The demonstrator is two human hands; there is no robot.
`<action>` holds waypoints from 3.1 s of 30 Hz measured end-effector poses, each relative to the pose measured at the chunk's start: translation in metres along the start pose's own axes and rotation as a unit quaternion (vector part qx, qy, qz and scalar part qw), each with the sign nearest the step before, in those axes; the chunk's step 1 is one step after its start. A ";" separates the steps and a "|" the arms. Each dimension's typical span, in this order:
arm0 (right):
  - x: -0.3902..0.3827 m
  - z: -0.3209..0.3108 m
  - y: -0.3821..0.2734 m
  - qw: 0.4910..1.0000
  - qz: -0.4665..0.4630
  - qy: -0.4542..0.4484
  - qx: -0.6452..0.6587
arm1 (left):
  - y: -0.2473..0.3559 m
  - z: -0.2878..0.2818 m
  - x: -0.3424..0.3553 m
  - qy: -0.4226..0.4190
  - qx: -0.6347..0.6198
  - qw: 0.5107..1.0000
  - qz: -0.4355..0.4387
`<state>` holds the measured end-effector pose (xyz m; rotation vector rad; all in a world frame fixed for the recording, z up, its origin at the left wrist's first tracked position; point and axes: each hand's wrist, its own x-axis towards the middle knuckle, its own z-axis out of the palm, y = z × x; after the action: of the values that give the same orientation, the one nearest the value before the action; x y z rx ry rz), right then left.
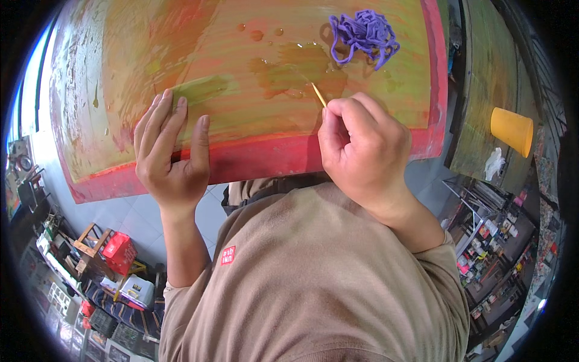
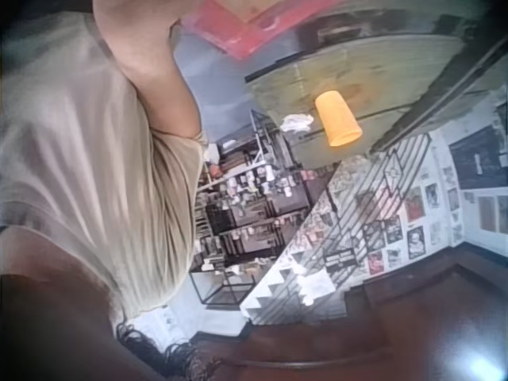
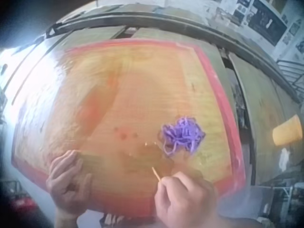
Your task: The person cleans a screen frame by wiping it with a purple cloth and using a wooden stick to remove debris. They then move the frame to a different location and repeat the cleaning process on another frame.
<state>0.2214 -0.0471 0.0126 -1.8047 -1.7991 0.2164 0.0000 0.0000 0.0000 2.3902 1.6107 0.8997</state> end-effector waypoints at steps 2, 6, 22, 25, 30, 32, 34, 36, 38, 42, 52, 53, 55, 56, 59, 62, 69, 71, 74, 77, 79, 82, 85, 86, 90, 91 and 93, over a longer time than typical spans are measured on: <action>0.000 0.002 -0.002 1.000 0.014 0.002 0.005 | -0.002 0.000 0.000 0.004 -0.005 1.000 0.001; -0.003 -0.007 0.005 0.999 0.028 -0.015 0.004 | 0.005 0.009 -0.003 0.007 -0.022 1.000 -0.008; 0.004 -0.033 0.044 0.984 0.018 0.063 0.164 | 0.011 -0.005 0.006 -0.033 -0.018 0.998 -0.056; -0.001 -0.039 0.048 0.982 0.046 0.060 0.174 | 0.016 -0.002 0.009 -0.024 0.008 0.998 -0.057; -0.011 -0.026 0.053 0.984 0.000 0.114 0.136 | 0.049 0.010 0.023 -0.001 0.001 0.999 0.042; -0.012 -0.023 0.053 0.983 -0.003 0.120 0.138 | 0.064 0.020 0.026 -0.040 -0.102 0.993 0.055; -0.013 -0.021 0.054 0.982 -0.008 0.125 0.140 | 0.072 0.031 0.030 -0.082 -0.122 0.986 0.072; -0.014 -0.019 0.057 0.981 -0.015 0.132 0.140 | 0.077 0.043 0.035 -0.088 -0.117 0.984 0.097; -0.014 -0.018 0.057 0.980 -0.010 0.138 0.146 | 0.079 0.045 0.042 -0.102 -0.109 0.985 0.089; -0.014 -0.020 0.056 0.982 0.001 0.122 0.141 | 0.079 0.043 0.049 -0.136 -0.105 0.981 0.090; -0.014 -0.019 0.058 0.985 -0.001 0.114 0.130 | 0.077 0.037 0.059 -0.154 0.015 0.956 0.250; -0.015 -0.018 0.058 0.985 0.001 0.114 0.129 | 0.078 0.037 0.060 -0.152 0.023 0.952 0.265; -0.015 -0.019 0.058 0.987 0.004 0.103 0.121 | 0.077 0.035 0.061 -0.156 0.036 0.945 0.286; -0.016 -0.022 0.057 0.989 0.004 0.093 0.114 | 0.077 0.035 0.062 -0.160 0.040 0.942 0.293; -0.016 -0.027 0.054 0.995 0.010 0.061 0.081 | 0.075 0.035 0.066 -0.159 0.047 0.930 0.327; -0.015 -0.029 0.049 0.997 0.020 0.042 0.055 | 0.077 0.035 0.068 -0.166 0.056 0.919 0.354; -0.010 -0.028 0.039 0.997 -0.025 0.063 0.028 | 0.076 0.038 0.071 -0.164 0.065 0.909 0.378; -0.008 -0.023 0.034 0.996 -0.042 0.075 0.023 | 0.074 0.040 0.072 -0.172 0.059 0.909 0.374; -0.009 -0.013 0.031 0.996 -0.051 0.071 0.029 | 0.071 0.044 0.072 -0.173 0.045 0.912 0.370; -0.009 -0.008 0.029 0.996 -0.055 0.053 0.040 | 0.066 0.047 0.072 -0.180 0.036 0.916 0.358; -0.010 -0.006 0.028 0.996 -0.055 0.046 0.044 | 0.065 0.048 0.071 -0.184 0.029 0.919 0.348; -0.010 -0.004 0.027 0.997 -0.048 0.042 0.047 | 0.063 0.049 0.070 -0.185 0.014 0.923 0.338; -0.010 -0.003 0.027 0.997 -0.045 0.046 0.054 | 0.061 0.050 0.069 -0.183 0.010 0.925 0.332; -0.010 -0.002 0.028 0.996 -0.045 0.048 0.054 | 0.062 0.049 0.069 -0.182 0.011 0.926 0.329; -0.010 0.002 0.027 0.995 -0.039 0.063 0.072 | 0.063 0.050 0.067 -0.176 0.010 0.929 0.324; -0.010 0.002 0.027 0.995 -0.037 0.059 0.068 | 0.063 0.051 0.066 -0.176 0.014 0.931 0.320; -0.009 0.000 0.026 0.996 -0.035 0.053 0.062 | 0.064 0.051 0.065 -0.175 0.022 0.934 0.312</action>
<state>0.2433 -0.0539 -0.0030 -1.6339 -1.7339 0.1964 0.0958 0.0408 0.0110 2.9314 0.7555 0.4501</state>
